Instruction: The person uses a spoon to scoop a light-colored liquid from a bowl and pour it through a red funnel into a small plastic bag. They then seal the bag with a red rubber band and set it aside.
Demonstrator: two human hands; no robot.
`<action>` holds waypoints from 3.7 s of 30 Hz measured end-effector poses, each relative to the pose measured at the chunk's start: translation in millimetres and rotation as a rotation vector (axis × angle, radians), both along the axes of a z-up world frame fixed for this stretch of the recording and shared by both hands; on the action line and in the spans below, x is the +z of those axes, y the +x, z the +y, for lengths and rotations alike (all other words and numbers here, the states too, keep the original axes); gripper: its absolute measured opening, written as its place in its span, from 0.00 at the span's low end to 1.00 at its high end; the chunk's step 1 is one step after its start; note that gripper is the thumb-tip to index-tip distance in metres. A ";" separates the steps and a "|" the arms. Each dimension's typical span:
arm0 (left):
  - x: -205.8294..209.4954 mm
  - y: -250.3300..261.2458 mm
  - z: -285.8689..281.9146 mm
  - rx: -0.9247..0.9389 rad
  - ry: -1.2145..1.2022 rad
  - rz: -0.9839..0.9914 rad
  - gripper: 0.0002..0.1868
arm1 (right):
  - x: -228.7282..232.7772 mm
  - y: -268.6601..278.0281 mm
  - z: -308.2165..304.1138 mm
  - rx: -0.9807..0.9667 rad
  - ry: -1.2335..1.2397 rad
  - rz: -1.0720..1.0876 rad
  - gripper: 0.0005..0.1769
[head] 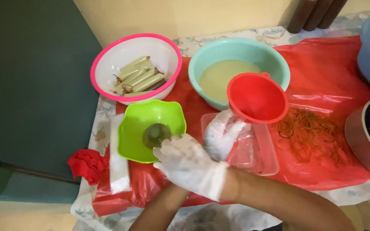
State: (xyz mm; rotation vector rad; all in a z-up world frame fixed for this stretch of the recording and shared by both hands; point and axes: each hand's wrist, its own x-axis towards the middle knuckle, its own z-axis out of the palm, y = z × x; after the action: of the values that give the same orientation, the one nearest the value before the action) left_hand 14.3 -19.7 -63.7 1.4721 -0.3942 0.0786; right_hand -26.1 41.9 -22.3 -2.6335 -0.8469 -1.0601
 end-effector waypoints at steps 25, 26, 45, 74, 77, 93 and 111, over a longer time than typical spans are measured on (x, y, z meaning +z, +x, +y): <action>-6.2 -3.4 -1.3 0.055 -0.163 0.087 0.14 | 24.7 29.4 -5.8 -0.303 0.056 -0.293 0.09; -9.7 0.7 -2.5 0.051 -0.050 0.055 0.15 | 4.0 33.9 -11.6 -0.200 0.104 -0.141 0.09; 51.0 40.8 38.3 0.089 -0.210 0.150 0.12 | 207.4 -5.3 -182.1 -0.269 0.973 0.621 0.17; 12.7 44.0 35.9 0.096 -0.199 0.252 0.12 | 24.7 162.9 -251.4 -0.663 0.192 0.840 0.16; 13.9 43.3 36.2 0.091 -0.201 0.246 0.12 | 44.8 154.8 -250.5 -0.654 0.274 0.813 0.16; 23.2 38.0 40.2 0.056 -0.115 0.186 0.14 | 150.3 83.7 -237.9 -0.728 0.382 0.730 0.20; 33.7 34.3 45.1 0.040 -0.110 0.161 0.14 | 147.7 28.5 -210.9 -0.329 0.051 0.054 0.12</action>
State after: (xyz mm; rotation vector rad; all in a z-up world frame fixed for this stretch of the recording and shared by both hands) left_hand 48.6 25.5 -30.0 1.3670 -0.2267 0.0132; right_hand 2.4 -169.0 125.4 -2.8050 -0.3758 -1.0573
